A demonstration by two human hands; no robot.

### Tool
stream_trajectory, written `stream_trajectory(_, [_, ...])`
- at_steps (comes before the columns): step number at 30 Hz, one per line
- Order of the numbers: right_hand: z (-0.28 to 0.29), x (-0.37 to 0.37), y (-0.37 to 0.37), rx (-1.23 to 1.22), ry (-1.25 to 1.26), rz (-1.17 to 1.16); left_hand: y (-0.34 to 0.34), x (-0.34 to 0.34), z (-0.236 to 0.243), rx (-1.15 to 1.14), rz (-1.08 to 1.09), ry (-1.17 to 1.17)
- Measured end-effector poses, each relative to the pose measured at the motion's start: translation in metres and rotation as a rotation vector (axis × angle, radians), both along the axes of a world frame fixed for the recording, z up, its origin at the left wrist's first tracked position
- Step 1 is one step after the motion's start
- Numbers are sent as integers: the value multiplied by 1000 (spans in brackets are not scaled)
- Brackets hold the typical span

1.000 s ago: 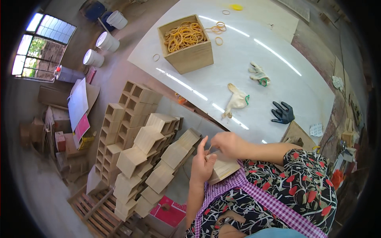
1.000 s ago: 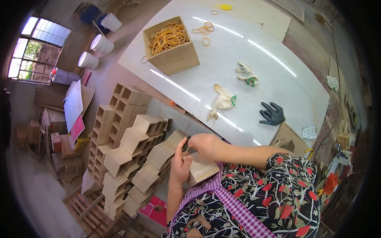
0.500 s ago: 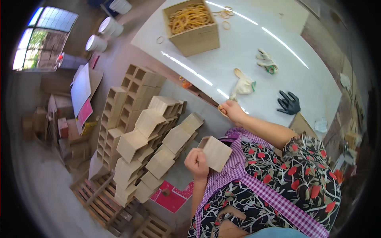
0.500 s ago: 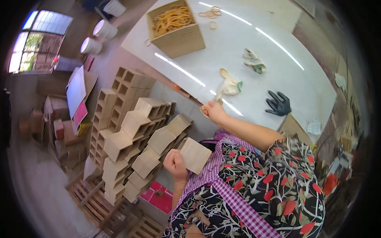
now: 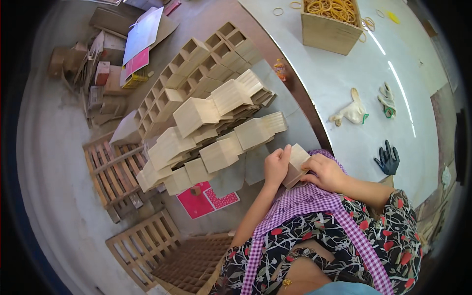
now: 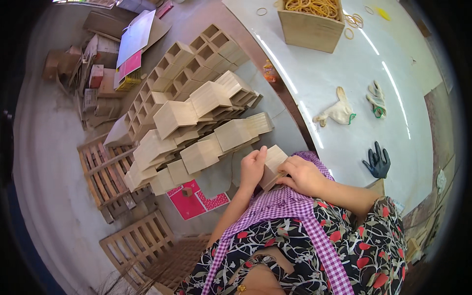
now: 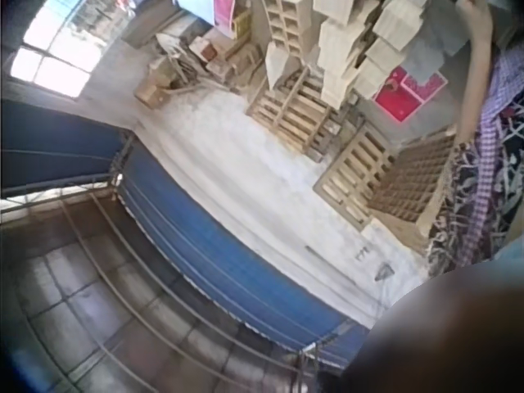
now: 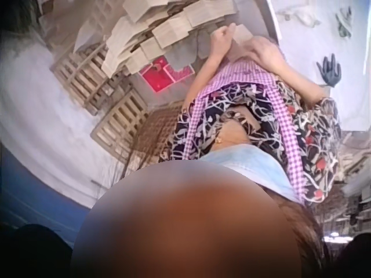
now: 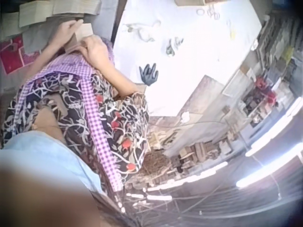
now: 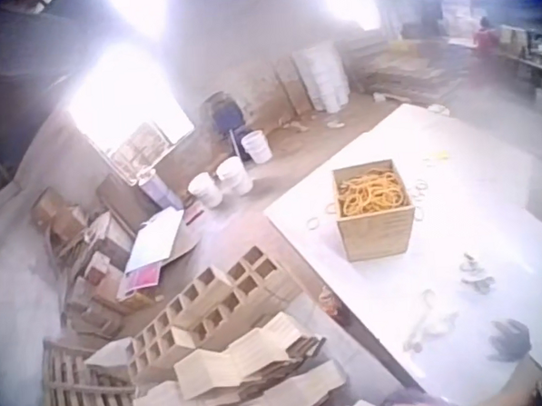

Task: Stacking small wooden boxes and securing the stacks with rubber bands.

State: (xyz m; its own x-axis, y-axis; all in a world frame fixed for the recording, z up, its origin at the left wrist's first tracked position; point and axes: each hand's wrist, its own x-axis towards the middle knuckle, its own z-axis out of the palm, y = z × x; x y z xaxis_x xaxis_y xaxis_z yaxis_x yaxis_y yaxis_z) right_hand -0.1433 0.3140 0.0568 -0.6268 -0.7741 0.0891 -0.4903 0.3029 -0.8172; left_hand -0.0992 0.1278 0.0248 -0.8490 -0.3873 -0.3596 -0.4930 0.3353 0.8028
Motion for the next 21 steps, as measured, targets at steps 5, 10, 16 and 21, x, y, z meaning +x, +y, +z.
stream_trajectory(5, [-3, -1, -6, -2, -17, 37, 2, -11, -9, 66, 14, -1])
stream_trajectory(10, [3, -8, -14, -78, 78, 205, 8, -9, -14, 88, 5, -28])
stream_trajectory(16, [57, -37, -10, -326, 300, 380, -14, -12, -15, 623, 657, -213])
stream_trajectory(21, [126, -141, 33, 165, 864, -133, -52, 10, 7, 1258, 773, 221])
